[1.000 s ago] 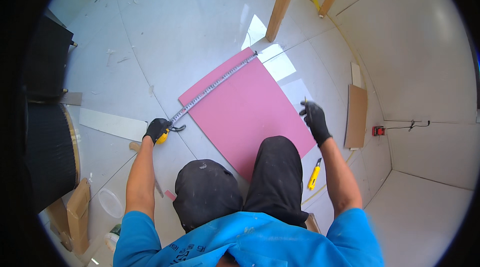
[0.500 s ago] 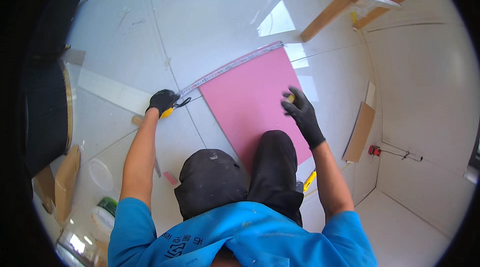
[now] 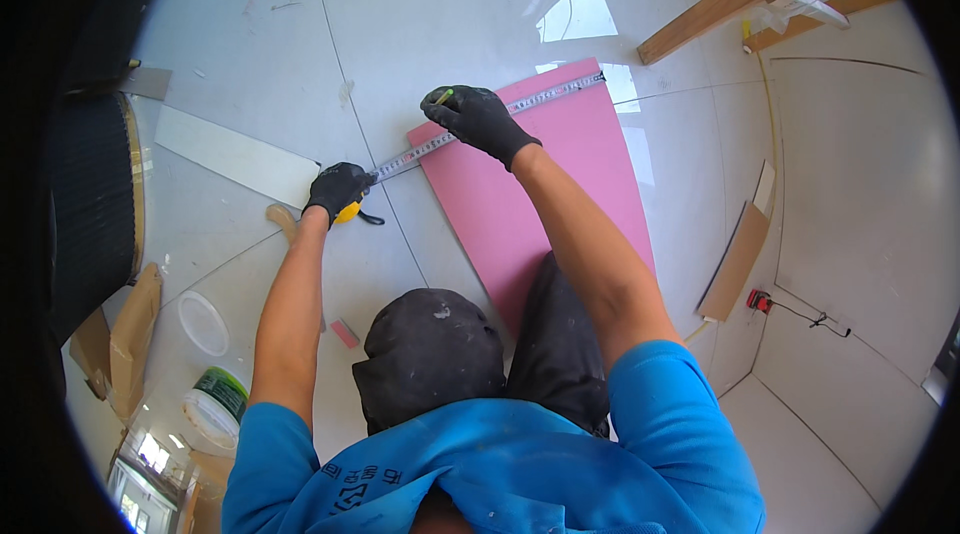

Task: The person measures and marks a pink board using a tape measure and pencil, then cuts it with a utility knife. They also apply white adhesive to a brown board using a brush and place it on a wooden frame.

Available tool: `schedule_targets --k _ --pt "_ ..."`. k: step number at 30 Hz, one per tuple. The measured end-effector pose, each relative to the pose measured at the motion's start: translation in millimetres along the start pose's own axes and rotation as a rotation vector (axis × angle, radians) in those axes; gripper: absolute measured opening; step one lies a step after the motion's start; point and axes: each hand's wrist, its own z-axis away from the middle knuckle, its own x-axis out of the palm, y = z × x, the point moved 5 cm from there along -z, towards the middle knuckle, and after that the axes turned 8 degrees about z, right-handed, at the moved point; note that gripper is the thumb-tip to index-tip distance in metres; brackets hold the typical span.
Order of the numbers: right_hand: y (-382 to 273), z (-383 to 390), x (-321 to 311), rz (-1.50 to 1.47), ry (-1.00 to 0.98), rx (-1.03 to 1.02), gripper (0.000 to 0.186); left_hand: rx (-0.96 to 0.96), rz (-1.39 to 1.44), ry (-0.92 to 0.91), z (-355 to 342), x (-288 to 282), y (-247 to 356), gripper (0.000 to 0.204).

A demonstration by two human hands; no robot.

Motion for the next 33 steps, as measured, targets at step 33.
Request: schedule_targets --k 33 --pt "35.7 -15.6 57.9 -0.079 -0.433 0.282 0.018 0.016 -0.034 0.007 -9.4 -1.9 -3.2 0.039"
